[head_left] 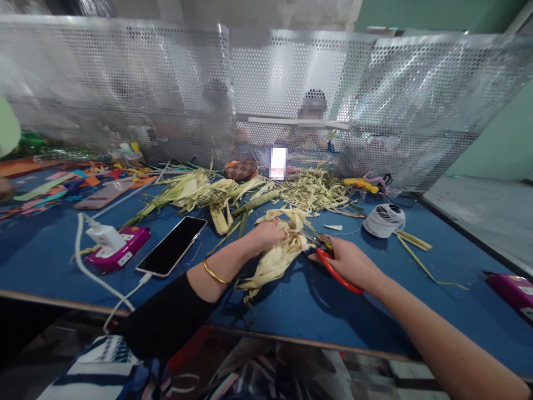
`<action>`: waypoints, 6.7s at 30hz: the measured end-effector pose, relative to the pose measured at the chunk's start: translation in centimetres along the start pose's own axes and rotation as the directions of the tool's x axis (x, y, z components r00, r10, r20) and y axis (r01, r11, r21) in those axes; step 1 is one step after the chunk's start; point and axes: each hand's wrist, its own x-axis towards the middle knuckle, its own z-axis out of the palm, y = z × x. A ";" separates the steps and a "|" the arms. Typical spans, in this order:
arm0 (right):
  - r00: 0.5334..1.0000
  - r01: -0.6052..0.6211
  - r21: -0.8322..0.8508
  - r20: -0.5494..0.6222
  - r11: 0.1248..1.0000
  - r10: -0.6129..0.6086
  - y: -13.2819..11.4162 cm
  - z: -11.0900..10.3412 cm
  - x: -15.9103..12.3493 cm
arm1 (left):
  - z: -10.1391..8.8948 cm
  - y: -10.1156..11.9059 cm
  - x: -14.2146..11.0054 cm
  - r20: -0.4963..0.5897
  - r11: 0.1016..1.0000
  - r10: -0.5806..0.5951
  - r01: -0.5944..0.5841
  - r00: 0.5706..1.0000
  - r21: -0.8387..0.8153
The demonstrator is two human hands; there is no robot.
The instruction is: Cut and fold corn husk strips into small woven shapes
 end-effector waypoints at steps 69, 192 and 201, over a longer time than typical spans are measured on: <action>0.997 0.046 0.981 -0.058 0.191 0.058 -2.5 -1.1 2.1 | -0.7 1.0 -2.0 -0.023 0.664 0.741 -0.728 0.671 0.170; 0.970 -0.112 0.730 0.229 0.674 -0.087 0.0 -2.3 -4.3 | 0.2 1.1 -3.0 0.162 -0.078 0.977 -0.469 0.141 0.880; 0.995 -0.078 0.644 0.103 0.761 0.015 -0.7 -0.9 -3.2 | 0.1 0.8 -2.7 0.134 0.031 0.960 -0.566 0.247 0.824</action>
